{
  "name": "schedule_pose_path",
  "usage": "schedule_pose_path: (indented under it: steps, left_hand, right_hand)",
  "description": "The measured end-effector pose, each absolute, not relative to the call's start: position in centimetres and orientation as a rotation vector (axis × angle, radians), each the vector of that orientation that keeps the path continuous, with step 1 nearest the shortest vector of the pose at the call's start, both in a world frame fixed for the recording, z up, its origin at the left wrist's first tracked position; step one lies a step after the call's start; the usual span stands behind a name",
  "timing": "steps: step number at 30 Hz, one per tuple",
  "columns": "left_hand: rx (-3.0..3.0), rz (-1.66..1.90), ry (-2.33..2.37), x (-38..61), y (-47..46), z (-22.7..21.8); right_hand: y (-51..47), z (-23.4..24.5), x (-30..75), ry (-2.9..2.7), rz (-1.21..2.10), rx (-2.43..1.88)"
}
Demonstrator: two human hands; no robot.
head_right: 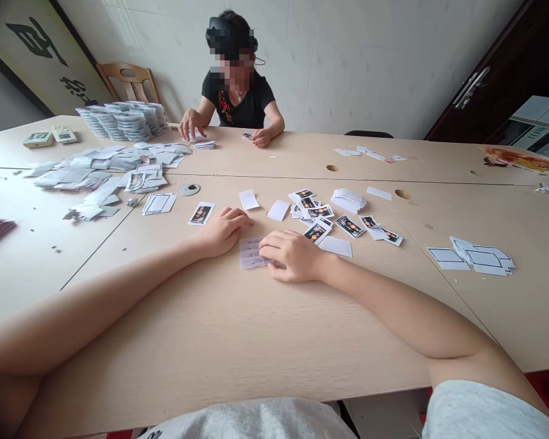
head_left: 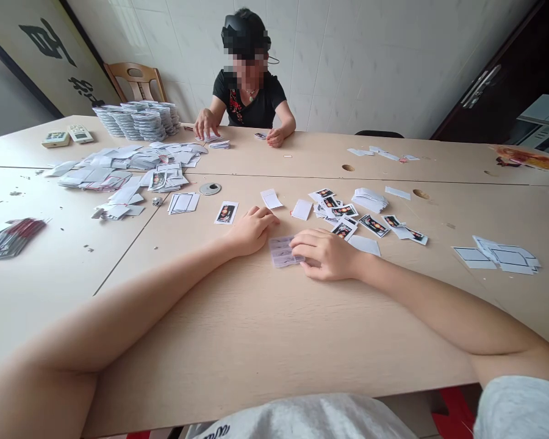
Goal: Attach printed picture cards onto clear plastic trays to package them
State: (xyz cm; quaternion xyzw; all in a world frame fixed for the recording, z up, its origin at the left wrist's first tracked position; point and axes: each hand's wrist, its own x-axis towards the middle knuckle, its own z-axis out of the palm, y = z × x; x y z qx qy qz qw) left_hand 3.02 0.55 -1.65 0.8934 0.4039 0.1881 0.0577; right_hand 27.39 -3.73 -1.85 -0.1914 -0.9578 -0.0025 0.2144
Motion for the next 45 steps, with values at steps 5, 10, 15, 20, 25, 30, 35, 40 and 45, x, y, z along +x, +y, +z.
schedule_pose_path:
  steps: [5,10,15,20,25,30,35,40,45]
  left_hand:
    - [2.707,0.553,1.241,3.1,0.6,-1.5]
    - [2.703,0.552,1.199,2.9,0.8,-1.5]
    - [2.703,0.566,1.175,2.9,0.9,-1.5]
    - [2.693,0.565,1.19,2.9,0.9,-1.4]
    - [2.697,0.545,1.203,3.0,0.8,-1.3]
    - [2.751,0.511,1.235,3.1,0.5,-1.1]
    - [2.965,0.574,1.106,3.9,-1.2,-0.9]
    - [3.054,0.748,0.997,4.6,-2.5,-0.9]
    - [3.006,0.788,1.023,4.5,-2.3,-0.8]
  right_hand:
    - [-2.0,-1.1,27.9,-2.598,-0.065,-0.56]
    - [1.4,0.7,31.9,-2.199,-0.142,-1.482]
    - [4.3,1.0,35.9,-1.986,0.128,-2.068]
    - [5.1,0.3,37.2,-1.919,0.35,-1.947]
    - [5.7,0.3,37.2,-1.646,0.421,-1.685]
    - [4.5,1.9,34.6,-1.134,0.989,-1.252]
    - [1.6,1.6,29.6,-1.066,1.314,-1.132]
    - [-0.8,-1.1,26.2,-1.104,1.499,-1.009]
    - [-1.4,-2.6,25.7,-1.383,1.537,-0.854]
